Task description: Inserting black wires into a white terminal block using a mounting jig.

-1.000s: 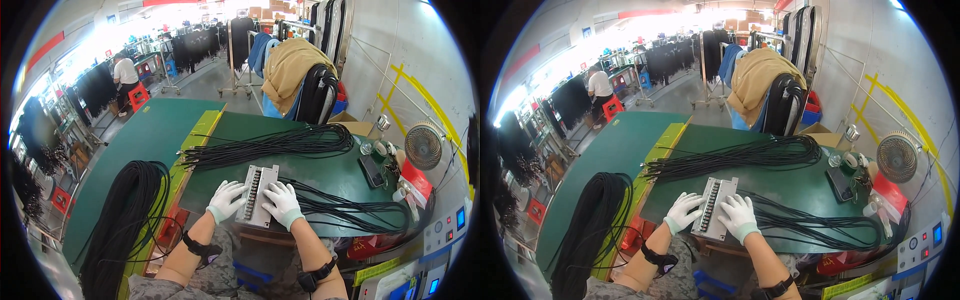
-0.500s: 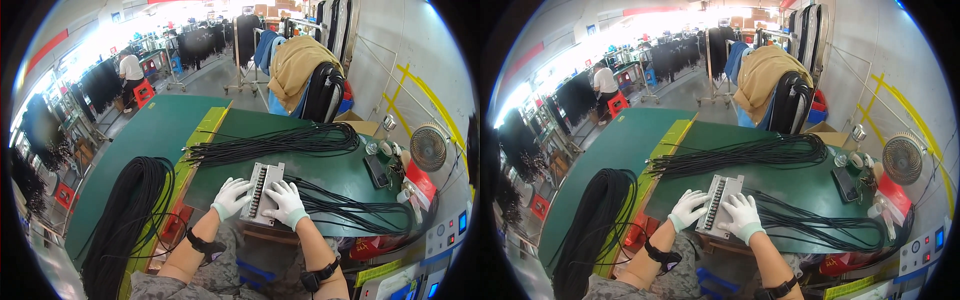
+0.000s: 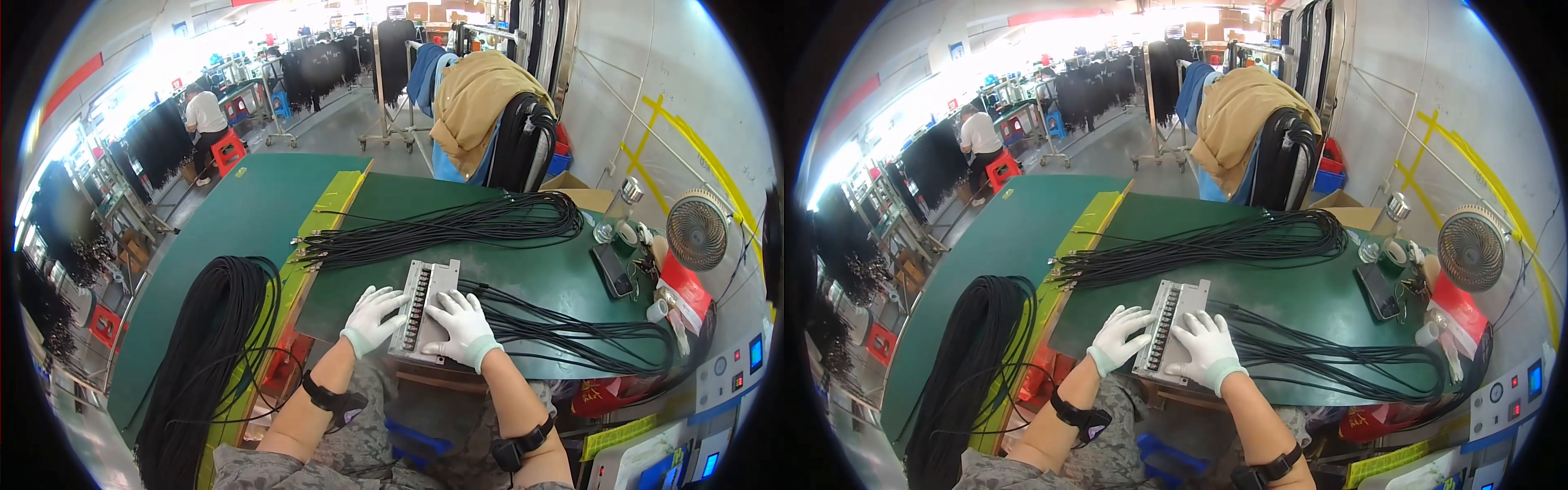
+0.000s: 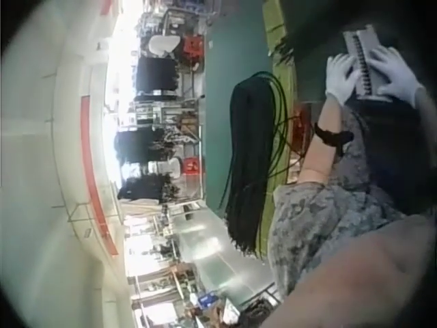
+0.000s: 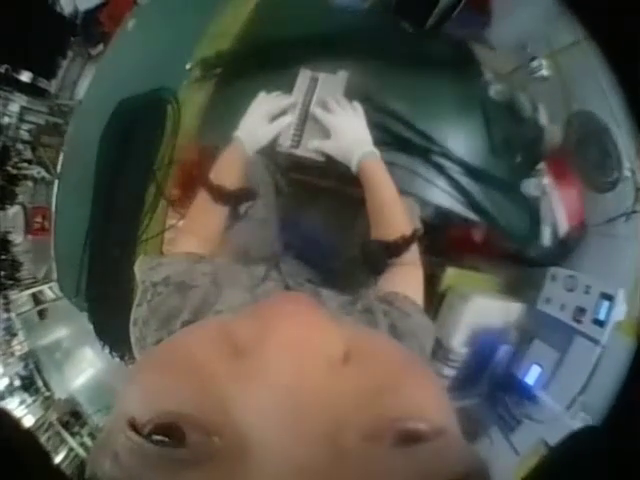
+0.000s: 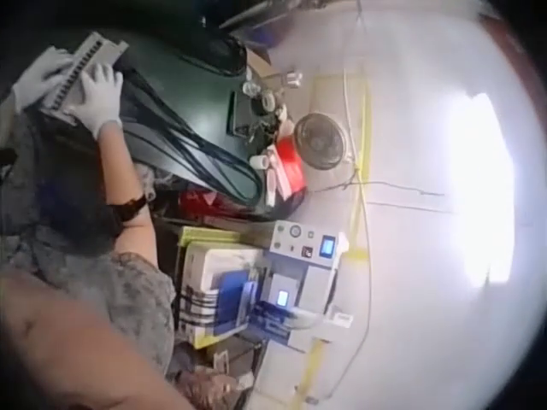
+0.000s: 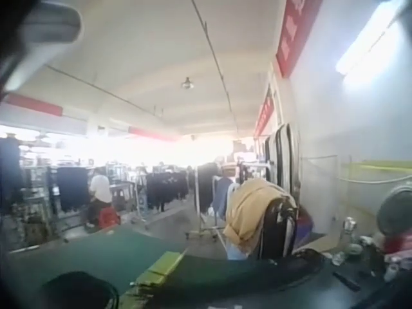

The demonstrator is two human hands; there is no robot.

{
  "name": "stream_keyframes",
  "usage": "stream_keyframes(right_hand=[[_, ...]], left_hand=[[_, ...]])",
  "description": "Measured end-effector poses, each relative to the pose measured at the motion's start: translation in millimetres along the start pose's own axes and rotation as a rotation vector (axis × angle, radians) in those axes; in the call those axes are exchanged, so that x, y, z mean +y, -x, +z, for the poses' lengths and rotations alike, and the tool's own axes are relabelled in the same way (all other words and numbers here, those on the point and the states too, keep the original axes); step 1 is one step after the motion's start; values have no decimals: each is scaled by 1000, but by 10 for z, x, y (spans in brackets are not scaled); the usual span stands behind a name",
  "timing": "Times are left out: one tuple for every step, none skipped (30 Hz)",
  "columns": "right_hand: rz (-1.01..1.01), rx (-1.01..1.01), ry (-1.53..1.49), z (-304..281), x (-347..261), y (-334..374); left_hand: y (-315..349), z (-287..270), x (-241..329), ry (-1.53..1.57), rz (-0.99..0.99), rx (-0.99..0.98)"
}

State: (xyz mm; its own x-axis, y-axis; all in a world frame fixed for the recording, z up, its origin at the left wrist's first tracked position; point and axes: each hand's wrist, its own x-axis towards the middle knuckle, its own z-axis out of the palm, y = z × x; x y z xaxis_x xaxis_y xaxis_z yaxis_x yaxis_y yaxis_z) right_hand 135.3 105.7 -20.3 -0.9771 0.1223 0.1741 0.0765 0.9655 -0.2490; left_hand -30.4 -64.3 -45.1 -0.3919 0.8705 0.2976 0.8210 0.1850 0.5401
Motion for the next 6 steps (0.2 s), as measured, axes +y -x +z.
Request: stream_keyframes(right_hand=[[1, -6, 7, -3, -2, 3], [5, -5, 7, -2, -7, 1], [10, -4, 4, 2, -15, -7], [17, -4, 2, 13, -20, -8], [23, -3, 0, 27, -18, -7], [22, -9, -2, 61, 3, -12]], left_hand=[[-3, 1, -1, 2, -1, -1], [-5, -1, -2, 3, -2, -2], [-7, -4, -3, 4, -4, -2], [-4, -1, -3, 5, -1, -6], [-1, -1, -1, 6, -4, -5], [4, -3, 2, 7, -7, -5]])
